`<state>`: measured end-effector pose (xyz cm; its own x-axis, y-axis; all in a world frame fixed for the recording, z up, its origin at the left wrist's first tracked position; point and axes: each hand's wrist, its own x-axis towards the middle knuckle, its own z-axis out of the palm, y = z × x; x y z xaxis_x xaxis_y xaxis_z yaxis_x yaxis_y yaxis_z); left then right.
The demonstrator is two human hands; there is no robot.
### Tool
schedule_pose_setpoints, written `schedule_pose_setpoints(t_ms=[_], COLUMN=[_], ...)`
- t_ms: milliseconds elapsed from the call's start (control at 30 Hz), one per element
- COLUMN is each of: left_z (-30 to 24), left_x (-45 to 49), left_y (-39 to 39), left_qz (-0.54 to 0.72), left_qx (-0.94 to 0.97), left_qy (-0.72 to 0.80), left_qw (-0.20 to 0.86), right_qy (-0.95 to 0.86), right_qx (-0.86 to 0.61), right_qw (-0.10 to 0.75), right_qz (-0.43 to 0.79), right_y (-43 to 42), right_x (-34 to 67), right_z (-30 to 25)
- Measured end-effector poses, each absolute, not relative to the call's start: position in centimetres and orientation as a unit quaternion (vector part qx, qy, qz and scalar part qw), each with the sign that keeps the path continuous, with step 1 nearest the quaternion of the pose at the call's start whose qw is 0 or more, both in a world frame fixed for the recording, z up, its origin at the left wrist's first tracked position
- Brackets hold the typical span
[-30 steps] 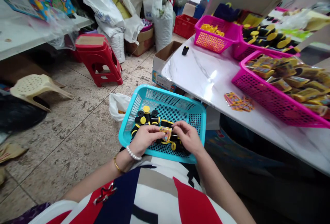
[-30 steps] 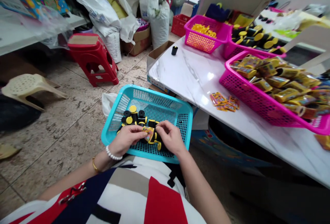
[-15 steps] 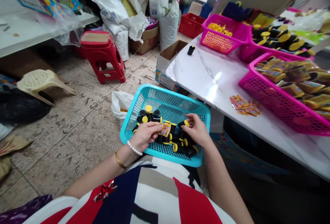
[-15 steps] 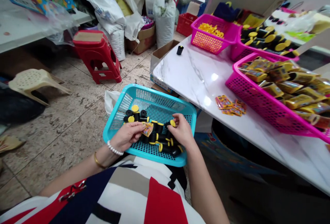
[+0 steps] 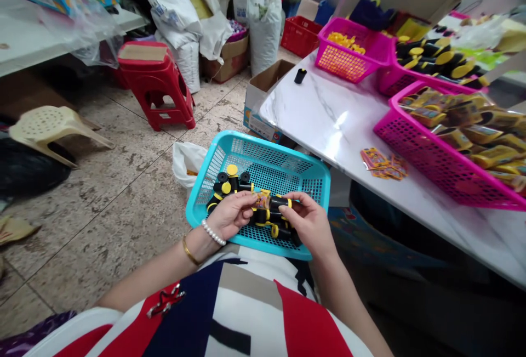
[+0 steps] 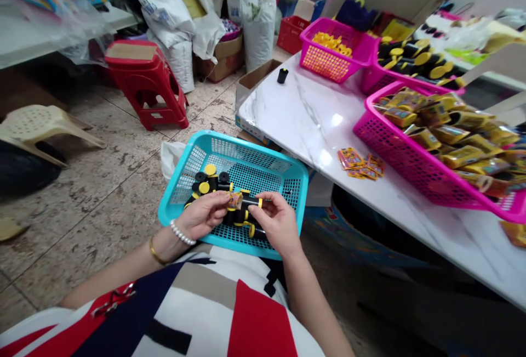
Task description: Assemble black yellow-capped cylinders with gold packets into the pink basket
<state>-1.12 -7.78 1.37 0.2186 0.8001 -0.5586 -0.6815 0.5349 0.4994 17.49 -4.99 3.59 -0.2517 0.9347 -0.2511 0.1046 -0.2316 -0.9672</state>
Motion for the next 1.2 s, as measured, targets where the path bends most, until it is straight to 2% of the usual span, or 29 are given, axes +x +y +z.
schedule_pose_setpoints(t_ms=[300, 433, 600, 800, 967, 1200], left_z=[1.0, 0.8, 1.0, 1.6, 2.0, 1.7], left_x=[-0.9, -0.7, -0.4, -0.6, -1.7, -0.6], left_y=[-7.7, -7.8, -8.3, -8.7, -8.7, -8.5], left_qz=[0.472, 0.469, 0.504, 0.562, 0.463, 0.449], left_qx=[0.044, 0.046, 0.116, 0.143, 0.235, 0.281], left_qy=[0.379, 0.384, 0.436, 0.489, 0.476, 0.484], left_qw=[0.795, 0.794, 0.736, 0.652, 0.71, 0.697], right_qy=[-0.52, -0.565, -0.597, -0.588, -0.649, -0.703], right_qx=[-0.495, -0.507, -0.472, -0.463, -0.425, -0.432], right_qw=[0.346, 0.349, 0.356, 0.427, 0.395, 0.353], right_qz=[0.604, 0.55, 0.543, 0.508, 0.492, 0.44], right_y=[-5.3, -5.7, -6.4, -6.4, -6.4, -6.7], right_x=[16.7, 16.5, 15.9, 16.2, 16.4, 16.8], right_z=[3.6, 3.3, 2.8, 1.6, 1.2, 1.4])
